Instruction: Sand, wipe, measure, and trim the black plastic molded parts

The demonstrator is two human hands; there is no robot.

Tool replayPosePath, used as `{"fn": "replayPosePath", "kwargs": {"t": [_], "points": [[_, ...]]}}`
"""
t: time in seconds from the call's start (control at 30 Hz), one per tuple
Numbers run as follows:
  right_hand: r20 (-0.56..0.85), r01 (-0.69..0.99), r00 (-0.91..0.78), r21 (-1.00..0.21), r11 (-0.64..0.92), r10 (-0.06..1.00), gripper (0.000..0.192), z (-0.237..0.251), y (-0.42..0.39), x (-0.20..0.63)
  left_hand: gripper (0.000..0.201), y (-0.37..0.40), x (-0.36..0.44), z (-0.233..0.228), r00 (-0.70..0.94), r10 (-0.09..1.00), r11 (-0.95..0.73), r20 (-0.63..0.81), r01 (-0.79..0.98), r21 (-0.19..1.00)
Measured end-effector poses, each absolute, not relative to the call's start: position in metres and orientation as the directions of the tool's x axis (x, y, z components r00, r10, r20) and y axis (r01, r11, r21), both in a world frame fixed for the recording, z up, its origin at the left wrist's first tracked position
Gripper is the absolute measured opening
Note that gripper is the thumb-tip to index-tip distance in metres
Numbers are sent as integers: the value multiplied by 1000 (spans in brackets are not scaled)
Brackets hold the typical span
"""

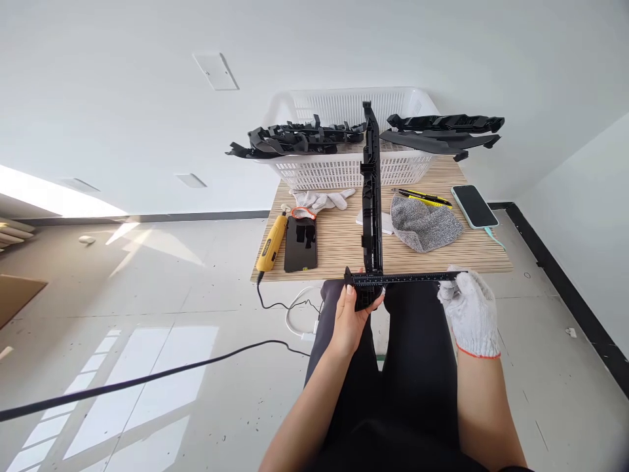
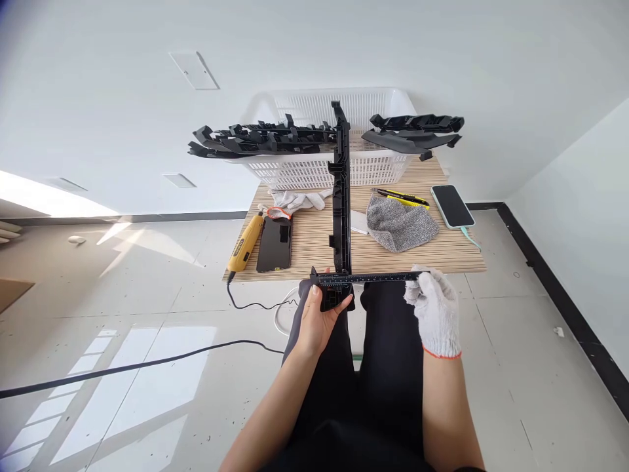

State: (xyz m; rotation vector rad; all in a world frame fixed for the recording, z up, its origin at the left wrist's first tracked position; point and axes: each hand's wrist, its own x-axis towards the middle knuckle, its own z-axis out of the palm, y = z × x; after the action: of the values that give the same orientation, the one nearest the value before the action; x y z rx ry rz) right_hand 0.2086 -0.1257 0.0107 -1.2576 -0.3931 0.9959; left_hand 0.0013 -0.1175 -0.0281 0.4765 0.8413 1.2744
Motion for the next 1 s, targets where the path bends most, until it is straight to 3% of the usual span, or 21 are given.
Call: {"fn": "replayPosePath", "kwargs": {"t": [0.27,0.5,0.7,1.0], "points": [[-231,-396,514,-918,-10,827,26,13,-130,217,44,-118,3,-24,62,956,259,-286,-632,730],[-306,-375,331,-911,-173,893,37,16,-131,226,43,-118,2,-24,66,958,256,-278,-629,734],[-295,-277,453,-943,-182,841,41,21,-137,228,43,-119,3,-27,82,966,241,-244,-623,744],[-296,-361,553,-927,-96,779,41,22,-134,228,47,-120,4,-26,120,964,261,-238,-612,746]]}}
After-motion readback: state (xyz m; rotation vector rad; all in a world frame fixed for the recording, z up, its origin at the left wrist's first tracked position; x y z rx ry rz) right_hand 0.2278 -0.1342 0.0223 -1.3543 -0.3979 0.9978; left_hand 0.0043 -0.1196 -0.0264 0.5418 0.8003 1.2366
